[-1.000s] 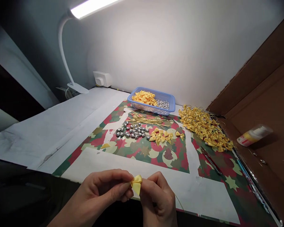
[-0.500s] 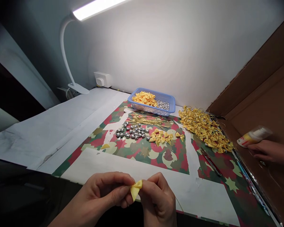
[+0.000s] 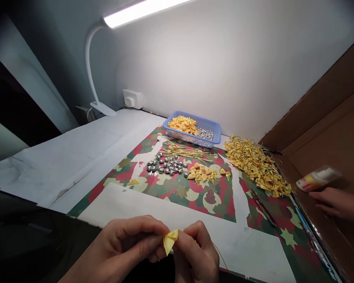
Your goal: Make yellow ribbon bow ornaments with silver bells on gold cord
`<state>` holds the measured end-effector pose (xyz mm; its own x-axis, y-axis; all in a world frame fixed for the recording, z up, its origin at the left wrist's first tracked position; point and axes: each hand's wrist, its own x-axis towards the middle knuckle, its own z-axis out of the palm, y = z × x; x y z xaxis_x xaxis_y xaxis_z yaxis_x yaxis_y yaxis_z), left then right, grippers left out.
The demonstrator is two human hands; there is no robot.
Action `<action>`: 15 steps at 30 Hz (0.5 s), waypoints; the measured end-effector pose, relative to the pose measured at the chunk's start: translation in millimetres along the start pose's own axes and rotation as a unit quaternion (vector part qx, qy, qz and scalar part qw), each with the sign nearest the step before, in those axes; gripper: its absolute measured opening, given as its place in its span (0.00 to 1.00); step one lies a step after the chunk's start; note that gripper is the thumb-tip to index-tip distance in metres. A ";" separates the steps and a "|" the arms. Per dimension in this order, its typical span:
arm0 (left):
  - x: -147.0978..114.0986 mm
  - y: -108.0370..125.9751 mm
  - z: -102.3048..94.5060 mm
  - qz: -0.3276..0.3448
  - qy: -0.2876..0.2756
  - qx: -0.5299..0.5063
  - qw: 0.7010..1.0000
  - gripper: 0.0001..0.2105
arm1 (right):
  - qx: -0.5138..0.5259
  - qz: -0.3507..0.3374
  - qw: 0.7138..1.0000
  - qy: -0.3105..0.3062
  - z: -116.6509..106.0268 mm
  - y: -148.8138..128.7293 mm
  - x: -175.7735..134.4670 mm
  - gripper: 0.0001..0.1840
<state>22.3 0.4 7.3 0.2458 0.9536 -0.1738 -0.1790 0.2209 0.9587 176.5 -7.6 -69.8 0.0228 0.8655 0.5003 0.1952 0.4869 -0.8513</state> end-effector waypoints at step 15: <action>-0.1 -6.1 -2.0 -0.058 -0.022 -0.073 0.995 0.06 | 0.095 0.012 0.994 0.052 13.4 9.5 -6.8 0.10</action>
<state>21.5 -0.5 1.0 0.3141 0.9106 -0.2685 -0.2823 0.3596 0.8894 165.0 -7.2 -83.5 0.1287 0.8653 0.4844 0.0047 0.4879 -0.8729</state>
